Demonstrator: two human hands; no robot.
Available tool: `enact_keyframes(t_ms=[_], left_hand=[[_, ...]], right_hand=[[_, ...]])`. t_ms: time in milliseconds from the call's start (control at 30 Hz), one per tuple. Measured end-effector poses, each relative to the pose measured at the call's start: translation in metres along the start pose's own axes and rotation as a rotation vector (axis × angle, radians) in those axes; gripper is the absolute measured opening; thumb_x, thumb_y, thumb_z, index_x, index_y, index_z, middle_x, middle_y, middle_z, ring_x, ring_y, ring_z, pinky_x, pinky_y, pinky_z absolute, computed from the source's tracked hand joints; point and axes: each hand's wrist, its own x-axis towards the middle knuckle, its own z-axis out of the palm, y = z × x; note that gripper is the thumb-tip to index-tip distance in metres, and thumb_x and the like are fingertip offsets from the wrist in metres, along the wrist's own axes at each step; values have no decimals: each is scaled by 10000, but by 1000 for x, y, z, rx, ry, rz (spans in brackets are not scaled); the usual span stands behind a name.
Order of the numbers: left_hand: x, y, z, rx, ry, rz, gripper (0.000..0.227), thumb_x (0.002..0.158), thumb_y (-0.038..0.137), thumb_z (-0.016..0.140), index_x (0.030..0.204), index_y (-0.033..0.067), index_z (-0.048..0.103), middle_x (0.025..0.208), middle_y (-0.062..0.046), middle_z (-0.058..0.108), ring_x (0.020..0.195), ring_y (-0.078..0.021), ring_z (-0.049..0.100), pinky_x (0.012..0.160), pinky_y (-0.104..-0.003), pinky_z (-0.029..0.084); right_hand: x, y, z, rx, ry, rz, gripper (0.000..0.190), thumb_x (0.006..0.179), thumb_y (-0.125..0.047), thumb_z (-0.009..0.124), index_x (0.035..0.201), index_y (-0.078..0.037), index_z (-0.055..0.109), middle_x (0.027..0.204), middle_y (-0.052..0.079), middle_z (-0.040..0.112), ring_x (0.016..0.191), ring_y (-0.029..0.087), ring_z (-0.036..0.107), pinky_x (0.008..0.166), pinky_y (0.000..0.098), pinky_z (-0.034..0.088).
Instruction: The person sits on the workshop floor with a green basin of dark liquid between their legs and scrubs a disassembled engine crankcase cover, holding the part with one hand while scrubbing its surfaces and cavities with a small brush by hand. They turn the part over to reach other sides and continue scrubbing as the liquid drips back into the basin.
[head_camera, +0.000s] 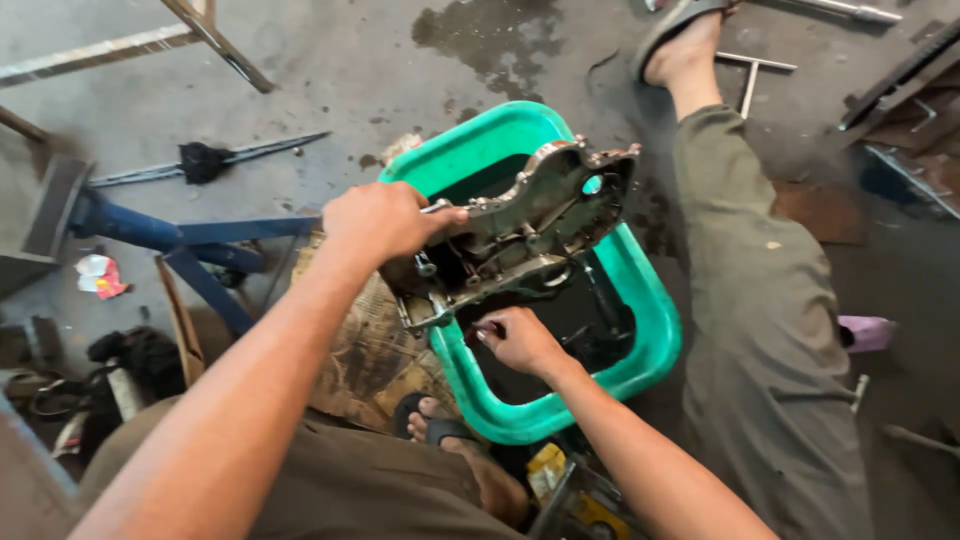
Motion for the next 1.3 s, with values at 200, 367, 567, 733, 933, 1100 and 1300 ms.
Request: enact_keyframes(t_ms=[200,367,567,733,933,1100,1300], left_hand=[[-4,2,-1,-3,-34,-19,726,788,863,556,1054,234,802,1112,-143,746,1070,-381,700,872,-534,551],[-6,4,-1,-2,-27,-17,737,799,868,558,1055,222,807,1125,-151,748,1082,-378,703,888,-528,547],[-3,2,-1,-11,-30,-26,750,799,870,563,1048,206,807,1126,-143,746,1088,-373,698,886,-524,551],[-5,2,-2,-12,-21,-42,746,793,875,574,1031,210,812,1130,-142,739,1092,-371,692,888,-523,544],[-11,3,-4,-22,-5,-31,730,794,862,572,1016,211,817,1118,-128,754,1089,-354,702,916,-529,533],[-5,2,-1,-15,-13,-44,754,792,875,570,1061,211,803,1166,-129,735,1121,-352,686,930,-528,525],[-7,4,-6,-25,-46,-56,738,779,869,566,1070,235,806,1187,-113,735,1138,-333,688,949,-523,523]], right_hand=[[16,102,-4,-188,-221,496,401,687,-274,852,1057,-130,798,1057,144,795,1011,290,769,917,386,595],[15,107,-3,-321,-87,307,591,739,-339,864,1268,-148,683,1216,186,706,1135,352,669,994,425,533],[-2,124,-18,-831,95,370,366,725,-197,808,1085,-168,752,1263,129,687,1231,353,619,952,535,531],[14,145,-23,-712,-144,483,315,801,-142,762,1094,-250,804,1120,97,746,1164,327,677,1108,582,415],[17,98,-37,291,-170,531,192,881,-135,738,1064,-78,741,917,41,759,846,192,723,718,410,625],[6,70,-18,564,-138,463,125,944,-148,719,1023,-66,667,824,97,721,649,164,624,553,304,469],[11,-6,6,839,20,178,327,804,9,777,1100,-29,644,861,82,745,699,141,713,603,281,572]])
